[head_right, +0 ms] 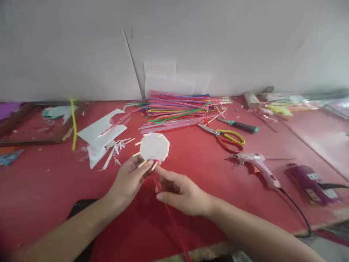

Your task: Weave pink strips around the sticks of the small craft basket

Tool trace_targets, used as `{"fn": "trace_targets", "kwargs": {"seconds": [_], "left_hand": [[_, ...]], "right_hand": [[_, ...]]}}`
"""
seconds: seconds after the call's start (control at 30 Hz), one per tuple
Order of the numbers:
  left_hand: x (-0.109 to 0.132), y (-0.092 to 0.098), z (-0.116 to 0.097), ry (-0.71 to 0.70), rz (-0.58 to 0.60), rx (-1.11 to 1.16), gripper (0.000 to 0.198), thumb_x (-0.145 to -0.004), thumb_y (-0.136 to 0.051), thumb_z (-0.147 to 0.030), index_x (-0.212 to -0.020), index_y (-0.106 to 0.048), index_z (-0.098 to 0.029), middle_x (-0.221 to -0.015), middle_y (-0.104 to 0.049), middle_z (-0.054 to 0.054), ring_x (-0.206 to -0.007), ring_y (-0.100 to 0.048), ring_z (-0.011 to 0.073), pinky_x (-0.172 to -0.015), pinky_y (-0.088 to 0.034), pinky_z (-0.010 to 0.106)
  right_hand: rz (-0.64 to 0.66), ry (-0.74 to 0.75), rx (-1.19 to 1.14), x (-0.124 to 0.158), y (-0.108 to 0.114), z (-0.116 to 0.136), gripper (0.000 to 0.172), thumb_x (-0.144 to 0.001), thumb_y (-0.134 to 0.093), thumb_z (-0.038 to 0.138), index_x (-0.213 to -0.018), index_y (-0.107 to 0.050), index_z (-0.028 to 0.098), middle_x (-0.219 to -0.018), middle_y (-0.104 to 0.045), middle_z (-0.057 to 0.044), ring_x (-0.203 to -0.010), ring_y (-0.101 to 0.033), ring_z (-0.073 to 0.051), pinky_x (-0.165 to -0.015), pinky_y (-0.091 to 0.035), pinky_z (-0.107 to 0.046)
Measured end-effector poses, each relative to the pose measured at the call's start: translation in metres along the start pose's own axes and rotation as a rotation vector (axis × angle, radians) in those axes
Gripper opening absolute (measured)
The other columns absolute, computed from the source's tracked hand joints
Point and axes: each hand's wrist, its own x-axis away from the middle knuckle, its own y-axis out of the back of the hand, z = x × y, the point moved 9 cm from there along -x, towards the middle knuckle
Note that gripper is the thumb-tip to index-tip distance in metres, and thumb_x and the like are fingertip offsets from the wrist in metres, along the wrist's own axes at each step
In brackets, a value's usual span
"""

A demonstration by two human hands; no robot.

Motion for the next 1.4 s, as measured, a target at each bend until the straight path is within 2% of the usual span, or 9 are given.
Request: {"fn": "trace_targets", "kwargs": {"seconds": [0.2,0.53,0.63,0.7,0.77,0.93,1.07,1.17,1.4], "left_hand": [[0.001,0.0,0.0,-0.003,-0.007,-0.029,0.023,-0.077,-0.078,-0.029,-0.094,-0.069,-0.017,-0.083,-0.075,0.002,-0.082,-0.069,0.0152,-0.077,-0.053,0.027],[0.003,-0.002,-0.002,0.014,-0.005,-0.012,0.02,-0.076,-0.078,-0.029,-0.087,-0.067,-0.016,-0.082,-0.076,0.002,-0.078,-0.069,0.0137,-0.078,-0.054,0.027],[0.004,0.0,-0.002,0.012,-0.021,-0.039,0.021,-0.076,-0.078,-0.029,-0.087,-0.066,-0.016,-0.081,-0.075,0.002,-0.078,-0.069,0.0147,-0.076,-0.055,0.028],[0.003,0.001,-0.003,-0.003,-0.028,-0.087,0.021,-0.076,-0.078,-0.03,-0.086,-0.064,-0.016,-0.081,-0.075,0.002,-0.079,-0.069,0.0161,-0.075,-0.055,0.028],[0.003,0.001,-0.007,-0.047,-0.023,-0.171,0.02,-0.077,-0.076,-0.031,-0.084,-0.063,-0.017,-0.082,-0.074,0.003,-0.082,-0.07,0.0178,-0.076,-0.055,0.03],[0.007,-0.003,-0.022,-0.19,-0.035,-0.35,0.016,-0.078,-0.073,-0.026,-0.082,-0.058,-0.02,-0.082,-0.073,0.001,-0.082,-0.07,0.0178,-0.075,-0.053,0.028],[0.011,-0.002,-0.024,-0.193,-0.065,-0.513,0.015,-0.076,-0.071,-0.022,-0.083,-0.058,-0.02,-0.081,-0.072,0.002,-0.075,-0.069,0.0186,-0.067,-0.051,0.027],[0.013,-0.003,-0.026,-0.215,-0.057,-0.602,0.013,-0.077,-0.069,-0.024,-0.084,-0.058,-0.02,-0.082,-0.071,0.003,-0.076,-0.068,0.0193,-0.068,-0.052,0.029],[0.009,-0.002,-0.022,-0.185,-0.033,-0.58,0.016,-0.077,-0.071,-0.028,-0.08,-0.057,-0.02,-0.073,-0.066,-0.001,-0.068,-0.065,0.0169,-0.06,-0.049,0.026]], "right_hand": [[0.036,-0.024,-0.02,-0.003,-0.003,0.003,0.069,-0.089,-0.063,0.019,-0.15,-0.033,0.024,-0.088,-0.052,0.001,-0.075,-0.047,-0.009,-0.069,-0.04,-0.025],[0.029,-0.034,-0.026,-0.002,-0.002,0.004,0.047,-0.088,-0.066,0.029,-0.132,-0.053,0.02,-0.084,-0.051,0.003,-0.072,-0.048,-0.009,-0.068,-0.042,-0.025],[0.021,-0.051,-0.027,-0.003,-0.001,0.001,0.056,-0.086,-0.067,0.03,-0.138,-0.048,0.021,-0.084,-0.053,0.003,-0.072,-0.05,-0.009,-0.068,-0.043,-0.025],[-0.035,-0.081,-0.015,-0.003,0.003,-0.004,0.063,-0.084,-0.068,0.03,-0.142,-0.044,0.021,-0.082,-0.053,0.003,-0.069,-0.051,-0.008,-0.067,-0.044,-0.025],[-0.124,-0.108,0.026,-0.001,0.008,-0.008,0.062,-0.082,-0.069,0.03,-0.139,-0.049,0.018,-0.078,-0.052,0.004,-0.066,-0.052,-0.008,-0.066,-0.044,-0.025],[-0.297,-0.059,0.31,0.009,0.015,0.004,0.038,-0.082,-0.067,0.031,-0.116,-0.067,0.015,-0.076,-0.06,0.001,-0.066,-0.055,-0.01,-0.064,-0.046,-0.025],[-0.294,-0.002,0.522,0.014,0.011,0.022,0.015,-0.084,-0.065,0.029,-0.087,-0.073,0.016,-0.071,-0.068,-0.001,-0.064,-0.06,-0.011,-0.061,-0.047,-0.022],[-0.305,0.027,0.536,0.015,0.011,0.031,0.016,-0.085,-0.065,0.029,-0.076,-0.071,0.018,-0.065,-0.07,-0.001,-0.059,-0.062,-0.01,-0.057,-0.047,-0.019],[-0.47,0.107,0.45,0.022,0.029,0.046,0.019,-0.086,-0.064,0.031,-0.074,-0.07,0.018,-0.057,-0.069,0.0,-0.047,-0.06,-0.008,-0.046,-0.046,-0.016]]}}
